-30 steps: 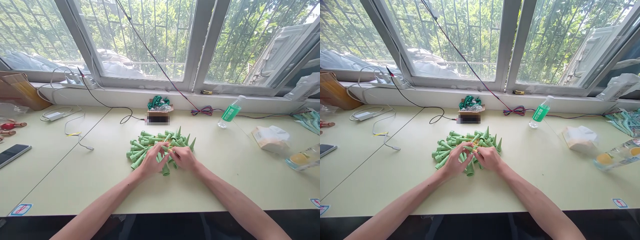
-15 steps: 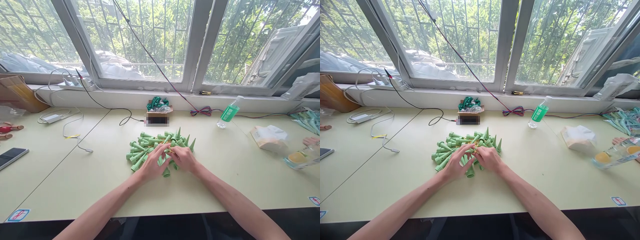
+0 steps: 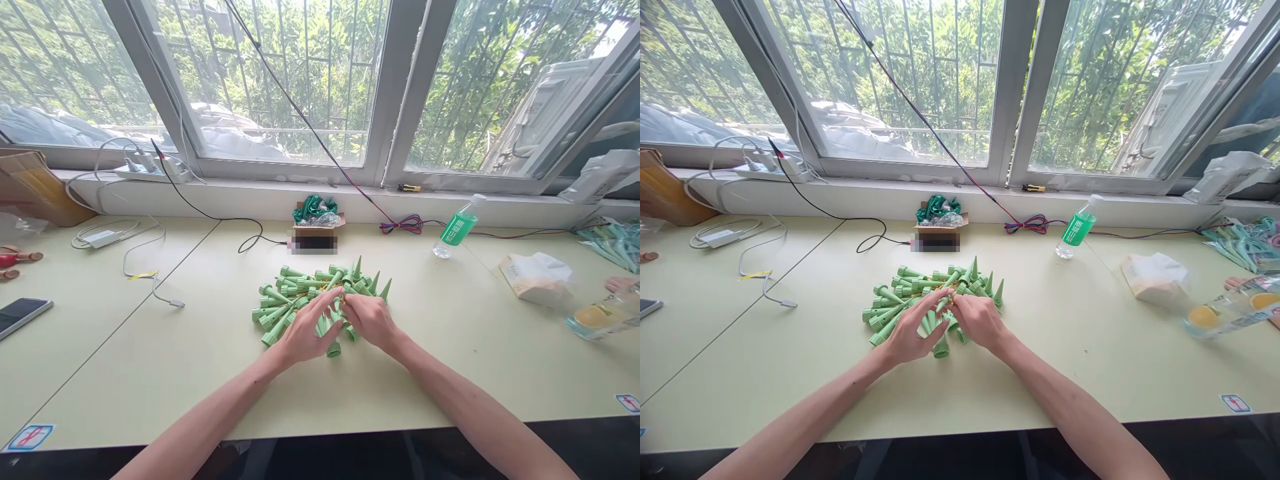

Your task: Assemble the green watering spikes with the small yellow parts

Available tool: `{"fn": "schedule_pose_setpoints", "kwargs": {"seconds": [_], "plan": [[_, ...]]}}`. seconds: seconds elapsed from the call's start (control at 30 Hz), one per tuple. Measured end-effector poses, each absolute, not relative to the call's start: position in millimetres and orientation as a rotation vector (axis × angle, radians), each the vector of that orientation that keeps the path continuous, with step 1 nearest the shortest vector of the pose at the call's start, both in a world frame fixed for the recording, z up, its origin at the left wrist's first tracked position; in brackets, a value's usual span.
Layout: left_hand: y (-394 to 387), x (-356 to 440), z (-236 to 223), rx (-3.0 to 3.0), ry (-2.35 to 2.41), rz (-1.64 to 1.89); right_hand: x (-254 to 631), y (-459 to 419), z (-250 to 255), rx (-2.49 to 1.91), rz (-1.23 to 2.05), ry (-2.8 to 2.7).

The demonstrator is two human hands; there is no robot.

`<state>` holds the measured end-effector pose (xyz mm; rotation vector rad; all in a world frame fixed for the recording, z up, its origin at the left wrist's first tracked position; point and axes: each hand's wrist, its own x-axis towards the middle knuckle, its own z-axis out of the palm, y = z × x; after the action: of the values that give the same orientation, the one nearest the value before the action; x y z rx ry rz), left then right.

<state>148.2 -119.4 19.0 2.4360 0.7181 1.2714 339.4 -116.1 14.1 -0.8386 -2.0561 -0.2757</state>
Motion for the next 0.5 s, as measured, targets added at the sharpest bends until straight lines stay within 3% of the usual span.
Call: {"fn": "schedule_pose_setpoints", "kwargs": {"seconds": [0.3, 0.5], "plan": [[-115.0, 150.4, 11.2, 2.358, 0.751, 1.442, 386.3, -96.8, 31.9, -1.011, -0.470, -1.494], [-114.5, 151.8, 7.5, 2.421, 0.730, 1.338, 426.8, -64.2, 17.8, -1.366, -0.098, -1.212]]}}
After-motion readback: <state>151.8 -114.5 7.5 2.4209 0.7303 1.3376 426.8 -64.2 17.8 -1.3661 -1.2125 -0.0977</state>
